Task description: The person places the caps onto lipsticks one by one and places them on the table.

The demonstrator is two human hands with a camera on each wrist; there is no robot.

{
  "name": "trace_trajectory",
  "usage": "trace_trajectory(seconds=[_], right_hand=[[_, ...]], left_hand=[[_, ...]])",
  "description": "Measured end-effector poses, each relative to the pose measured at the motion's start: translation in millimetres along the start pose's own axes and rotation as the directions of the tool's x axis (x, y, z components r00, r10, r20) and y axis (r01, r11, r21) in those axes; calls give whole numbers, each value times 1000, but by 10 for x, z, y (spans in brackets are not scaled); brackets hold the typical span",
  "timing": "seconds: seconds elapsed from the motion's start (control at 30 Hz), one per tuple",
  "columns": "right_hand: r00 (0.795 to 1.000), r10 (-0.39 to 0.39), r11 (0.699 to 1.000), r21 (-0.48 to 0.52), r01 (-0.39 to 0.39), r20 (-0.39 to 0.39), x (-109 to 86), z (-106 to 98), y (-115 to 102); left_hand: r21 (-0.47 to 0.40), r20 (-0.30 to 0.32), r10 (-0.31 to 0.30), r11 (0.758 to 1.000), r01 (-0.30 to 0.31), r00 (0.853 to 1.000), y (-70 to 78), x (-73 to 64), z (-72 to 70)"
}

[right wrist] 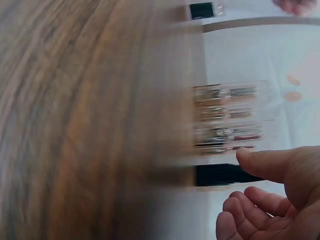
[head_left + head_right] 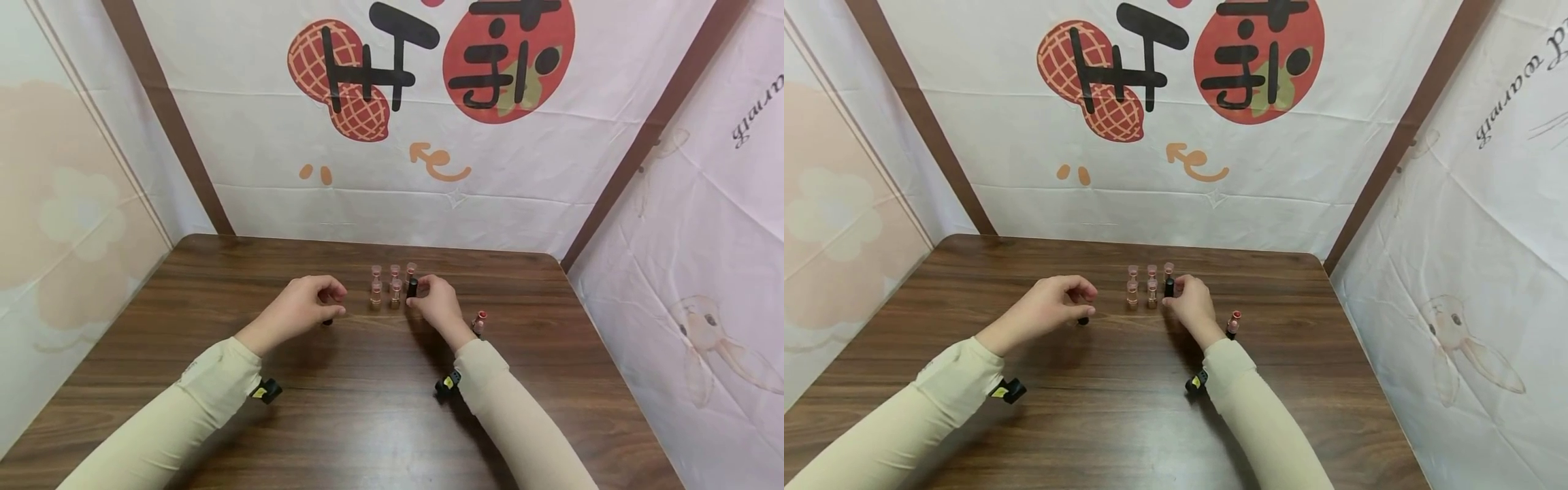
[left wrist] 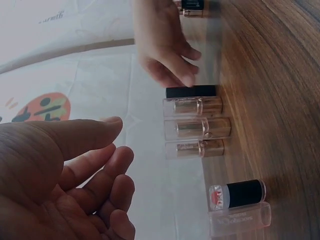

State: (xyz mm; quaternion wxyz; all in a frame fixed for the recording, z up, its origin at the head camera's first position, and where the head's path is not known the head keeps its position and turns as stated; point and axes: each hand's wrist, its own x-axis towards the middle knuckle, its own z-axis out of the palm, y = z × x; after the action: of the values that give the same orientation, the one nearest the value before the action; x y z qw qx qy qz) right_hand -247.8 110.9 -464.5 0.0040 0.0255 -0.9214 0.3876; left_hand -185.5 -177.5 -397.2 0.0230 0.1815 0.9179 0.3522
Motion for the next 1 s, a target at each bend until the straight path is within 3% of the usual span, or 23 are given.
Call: trace_trajectory(seconds=[0.3, 0.5, 0.67, 0.8, 1.0], right_hand=[[994, -107, 994, 27, 107, -10, -217, -477, -92], [987, -158, 987, 10, 158, -19, -394, -757, -70], [984, -174, 985, 5, 174, -46, -536, -930, 31], [988, -144, 988, 41, 146, -48, -635, -1047, 162], [988, -151, 988, 40, 152, -36, -637, -1211, 409]], left_hand=[[-5, 26, -22, 1000, 22, 999, 0, 18, 3], [62, 2, 0, 998, 0, 1000, -38, 27, 12], [112, -34, -1, 994, 5, 999, -84, 9, 15], [119, -55, -4, 993, 10, 998, -145, -18, 18], [123, -69, -35, 991, 43, 997, -242, -68, -10]])
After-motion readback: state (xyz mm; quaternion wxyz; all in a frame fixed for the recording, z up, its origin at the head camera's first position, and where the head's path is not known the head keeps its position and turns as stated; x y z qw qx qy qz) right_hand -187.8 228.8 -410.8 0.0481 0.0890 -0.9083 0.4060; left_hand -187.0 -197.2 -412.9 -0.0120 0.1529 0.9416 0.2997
